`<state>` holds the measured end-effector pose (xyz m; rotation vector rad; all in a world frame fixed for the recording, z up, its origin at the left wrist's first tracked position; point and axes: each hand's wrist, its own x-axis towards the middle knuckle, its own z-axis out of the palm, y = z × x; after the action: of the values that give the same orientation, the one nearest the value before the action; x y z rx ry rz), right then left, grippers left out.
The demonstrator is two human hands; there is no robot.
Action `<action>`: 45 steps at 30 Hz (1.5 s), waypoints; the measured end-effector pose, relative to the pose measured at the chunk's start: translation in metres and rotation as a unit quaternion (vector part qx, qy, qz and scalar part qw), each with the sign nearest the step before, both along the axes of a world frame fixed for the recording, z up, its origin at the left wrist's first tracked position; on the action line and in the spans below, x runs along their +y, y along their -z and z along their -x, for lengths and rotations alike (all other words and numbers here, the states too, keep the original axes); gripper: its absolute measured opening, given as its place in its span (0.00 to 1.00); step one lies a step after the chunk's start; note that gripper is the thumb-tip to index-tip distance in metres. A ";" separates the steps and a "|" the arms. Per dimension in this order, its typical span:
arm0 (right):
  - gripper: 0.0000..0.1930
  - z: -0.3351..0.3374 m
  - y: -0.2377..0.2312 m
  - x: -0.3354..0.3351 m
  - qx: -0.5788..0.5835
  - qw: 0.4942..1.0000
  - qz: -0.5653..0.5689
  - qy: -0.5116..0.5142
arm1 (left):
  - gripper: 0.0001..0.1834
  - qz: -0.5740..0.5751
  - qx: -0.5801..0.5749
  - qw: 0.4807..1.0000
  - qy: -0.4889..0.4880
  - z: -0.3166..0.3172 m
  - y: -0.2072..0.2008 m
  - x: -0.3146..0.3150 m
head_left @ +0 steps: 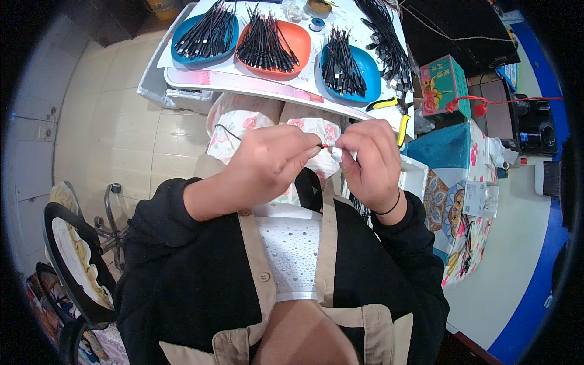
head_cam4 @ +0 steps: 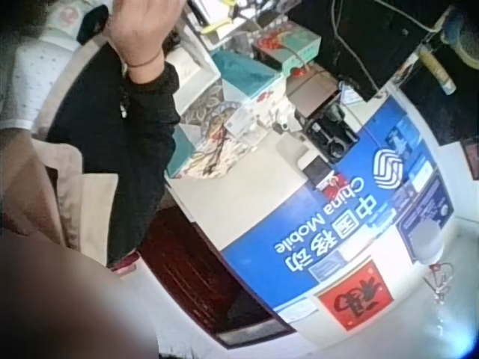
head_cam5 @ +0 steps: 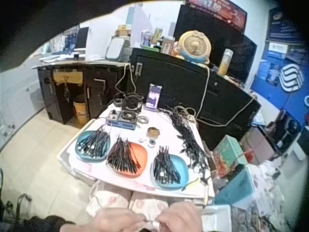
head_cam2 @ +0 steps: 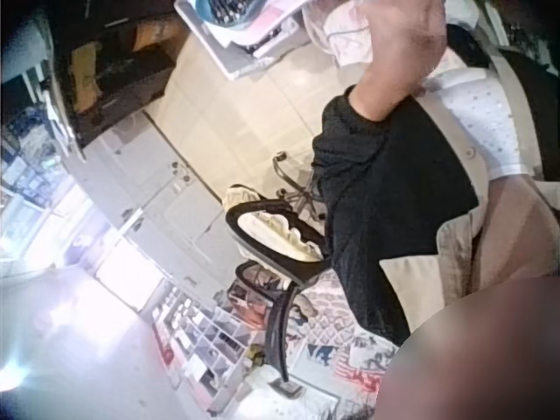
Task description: The person repeatedly picks up black cables and small white components, attaches the components to the cable ends, and places the finished items into a blue tray on the table. The process is repeated continuously throughout the clip.
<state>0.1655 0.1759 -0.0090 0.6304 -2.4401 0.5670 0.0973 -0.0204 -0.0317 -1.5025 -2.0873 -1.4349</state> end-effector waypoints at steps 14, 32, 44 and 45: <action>0.16 -0.014 -0.015 0.006 -0.232 0.956 0.171 -0.063 | 0.07 0.022 -0.269 0.949 0.165 0.014 0.001 -0.020; 0.09 -0.002 0.016 0.007 -0.223 0.860 0.441 -0.129 | 0.08 -0.082 -0.490 0.844 0.203 0.001 0.010 -0.014; 0.12 -0.003 -0.007 0.002 0.008 0.987 0.078 -0.141 | 0.08 -0.109 -0.556 0.788 0.241 -0.004 0.015 -0.015; 0.12 -0.002 -0.007 -0.001 0.008 0.987 0.077 -0.144 | 0.07 -0.105 -0.545 0.798 0.235 -0.005 0.013 -0.015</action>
<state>0.1673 0.1753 -0.0017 0.9241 -2.2767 0.8533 0.1023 -0.0355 -0.0450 -1.2416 -1.8664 -3.1833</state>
